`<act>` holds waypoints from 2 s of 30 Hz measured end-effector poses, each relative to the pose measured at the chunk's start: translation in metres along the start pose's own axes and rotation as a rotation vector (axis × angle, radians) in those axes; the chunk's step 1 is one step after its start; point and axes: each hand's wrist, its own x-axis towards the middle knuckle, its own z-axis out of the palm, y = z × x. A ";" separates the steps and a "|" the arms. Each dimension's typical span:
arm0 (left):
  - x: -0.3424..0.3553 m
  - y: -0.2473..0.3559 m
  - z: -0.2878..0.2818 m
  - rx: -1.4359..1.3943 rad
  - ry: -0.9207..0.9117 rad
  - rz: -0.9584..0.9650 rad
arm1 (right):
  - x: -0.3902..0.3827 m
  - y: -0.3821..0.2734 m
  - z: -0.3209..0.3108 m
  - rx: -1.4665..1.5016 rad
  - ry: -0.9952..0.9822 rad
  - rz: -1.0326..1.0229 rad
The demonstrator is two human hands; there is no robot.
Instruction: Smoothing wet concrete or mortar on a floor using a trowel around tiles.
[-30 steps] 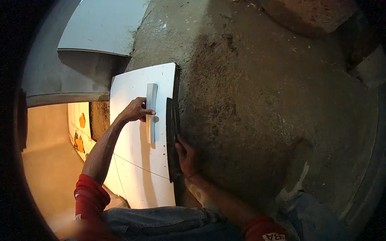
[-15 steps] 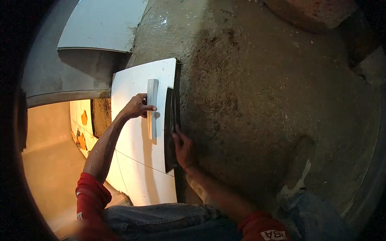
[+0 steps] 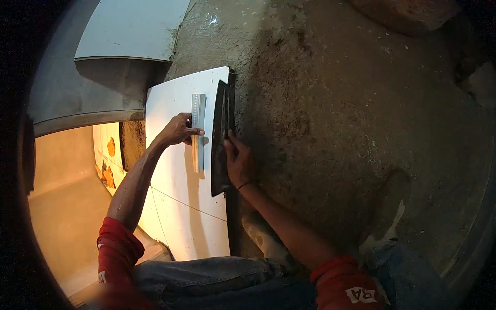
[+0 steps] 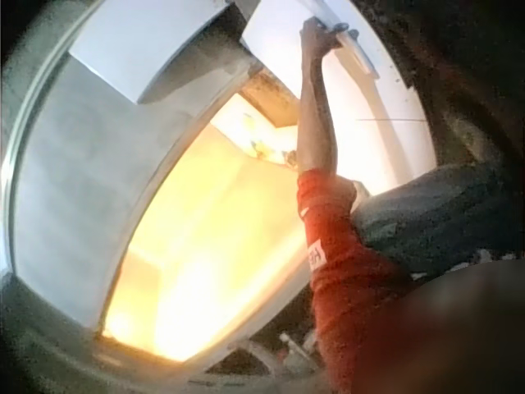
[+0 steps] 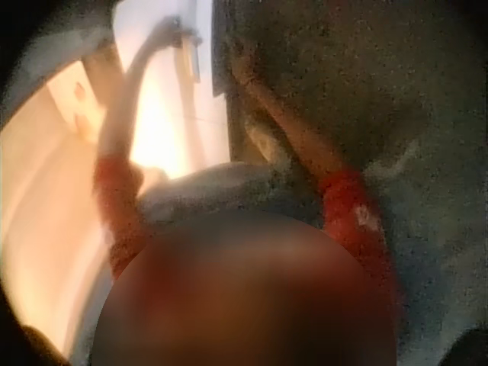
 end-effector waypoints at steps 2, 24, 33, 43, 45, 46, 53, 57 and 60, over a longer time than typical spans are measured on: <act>0.000 0.000 0.001 0.009 0.019 0.005 | -0.027 -0.001 0.002 -0.046 -0.014 0.016; 0.006 0.000 -0.001 -0.011 -0.006 0.014 | -0.020 0.006 -0.001 0.061 0.013 -0.054; 0.004 -0.004 0.000 -0.043 -0.013 0.023 | -0.008 0.017 -0.013 -0.024 0.080 -0.113; 0.000 -0.003 0.002 -0.011 0.023 0.028 | 0.035 0.010 0.001 -0.107 0.043 -0.116; 0.001 -0.002 0.002 -0.036 0.026 0.040 | 0.030 0.012 -0.002 -0.130 -0.013 -0.042; 0.000 -0.002 0.002 -0.091 0.007 0.045 | 0.024 0.012 -0.003 -0.109 -0.024 -0.040; 0.005 -0.001 -0.002 -0.031 -0.042 0.000 | 0.016 0.013 -0.010 -0.028 0.112 -0.135; 0.005 -0.002 -0.002 -0.053 -0.029 0.008 | 0.037 0.012 -0.015 -0.033 0.000 0.002; 0.006 -0.004 -0.003 -0.057 -0.034 0.008 | 0.046 0.011 -0.007 -0.080 0.013 -0.079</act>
